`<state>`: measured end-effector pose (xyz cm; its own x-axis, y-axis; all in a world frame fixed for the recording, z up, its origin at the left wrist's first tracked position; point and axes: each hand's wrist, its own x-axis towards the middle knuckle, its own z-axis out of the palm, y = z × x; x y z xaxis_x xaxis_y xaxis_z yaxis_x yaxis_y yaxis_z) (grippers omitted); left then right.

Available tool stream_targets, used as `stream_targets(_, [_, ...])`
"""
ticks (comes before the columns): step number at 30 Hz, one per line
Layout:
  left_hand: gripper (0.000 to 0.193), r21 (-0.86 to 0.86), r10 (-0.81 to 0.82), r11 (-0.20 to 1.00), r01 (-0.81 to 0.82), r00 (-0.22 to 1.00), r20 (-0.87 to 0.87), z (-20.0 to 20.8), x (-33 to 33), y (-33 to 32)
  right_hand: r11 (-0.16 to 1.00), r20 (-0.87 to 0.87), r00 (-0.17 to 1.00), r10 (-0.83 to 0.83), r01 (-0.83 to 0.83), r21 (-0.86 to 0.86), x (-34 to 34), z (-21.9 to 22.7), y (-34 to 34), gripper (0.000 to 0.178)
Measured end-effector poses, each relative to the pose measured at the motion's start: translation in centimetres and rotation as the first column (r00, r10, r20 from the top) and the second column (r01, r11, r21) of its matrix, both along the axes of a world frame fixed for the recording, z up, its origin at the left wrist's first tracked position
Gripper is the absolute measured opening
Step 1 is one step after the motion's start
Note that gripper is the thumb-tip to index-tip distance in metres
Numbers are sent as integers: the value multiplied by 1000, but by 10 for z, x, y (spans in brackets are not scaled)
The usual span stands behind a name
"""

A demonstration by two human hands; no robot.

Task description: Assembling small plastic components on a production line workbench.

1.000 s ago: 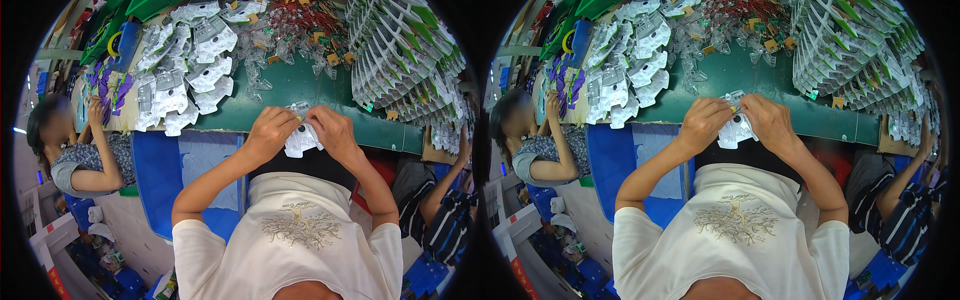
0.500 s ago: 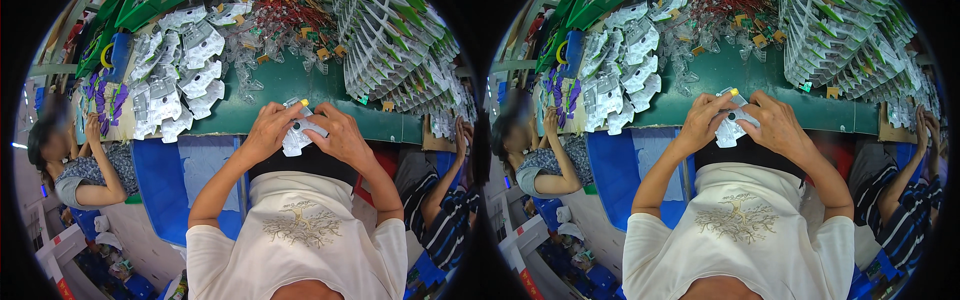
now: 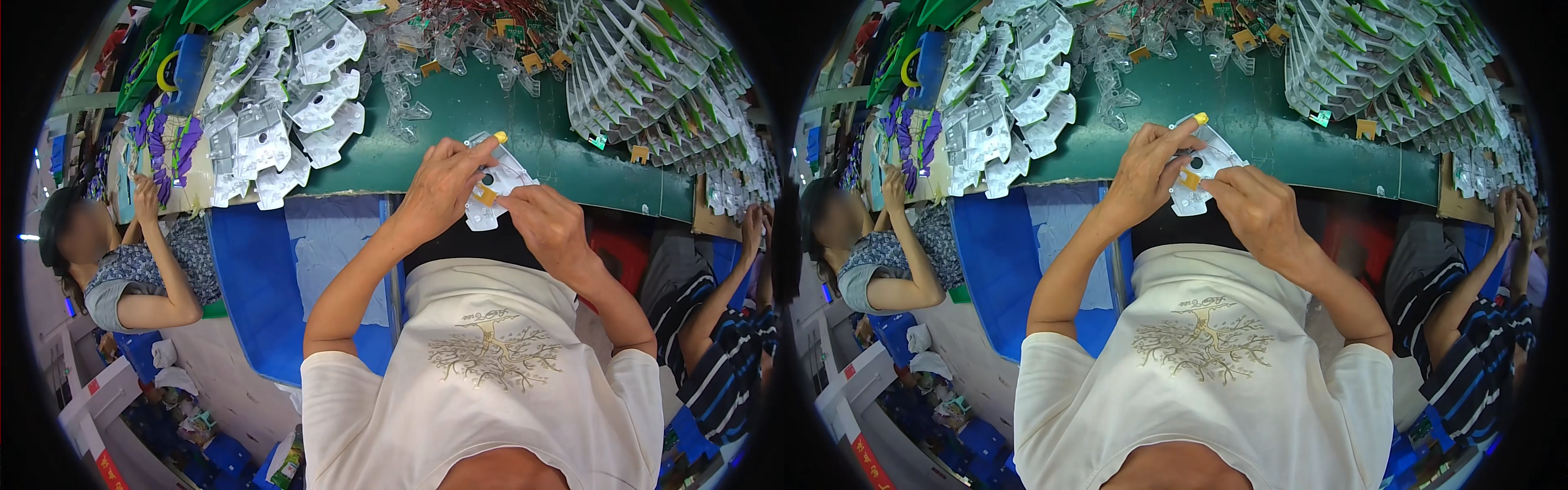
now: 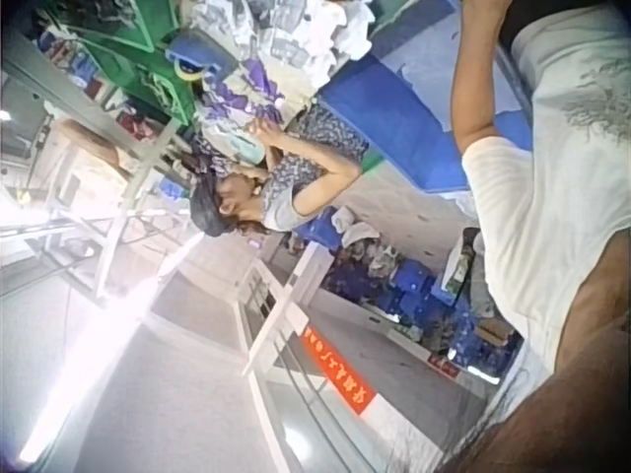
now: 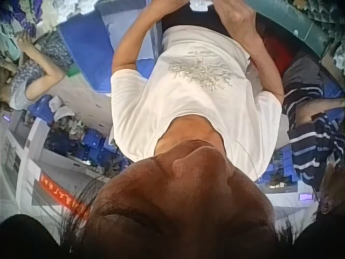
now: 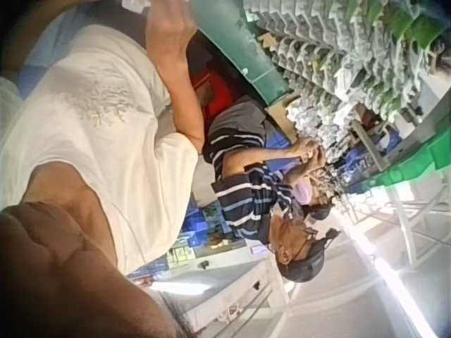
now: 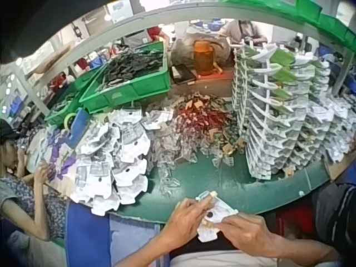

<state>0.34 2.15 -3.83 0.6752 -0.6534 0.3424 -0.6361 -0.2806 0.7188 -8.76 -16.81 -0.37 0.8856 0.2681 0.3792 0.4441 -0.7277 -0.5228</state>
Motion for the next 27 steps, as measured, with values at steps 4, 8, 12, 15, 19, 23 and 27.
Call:
stream_targets(4, [63,-3,-20,1000,20,1000,-19,-1,0,4,996,25,1000,5,-2,-86,2,-3,11,23])
stream_targets(8, [57,28,-49,998,50,997,-54,-3,4,10,999,4,1000,28,-27,-37,6,2,10,23])
stream_targets(12, [55,-29,-84,996,82,994,-76,-5,6,3,953,-86,978,-192,207,221,-3,10,-14,18])
stream_targets(15, [54,-4,-73,997,72,994,-76,-8,8,1,887,-273,902,-335,400,233,-13,-16,-18,20])
stream_targets(19, [46,5,-34,999,35,998,-57,-6,4,11,842,-228,919,-322,388,374,-9,-34,-3,19])
stream_targets(23, [29,-101,31,995,-20,994,103,21,-1,-5,783,-227,903,-365,430,449,-43,-34,-37,14])
stream_targets(27, [25,-43,30,999,-27,996,87,27,-1,-18,568,-300,737,-605,664,486,-107,-30,-104,10])
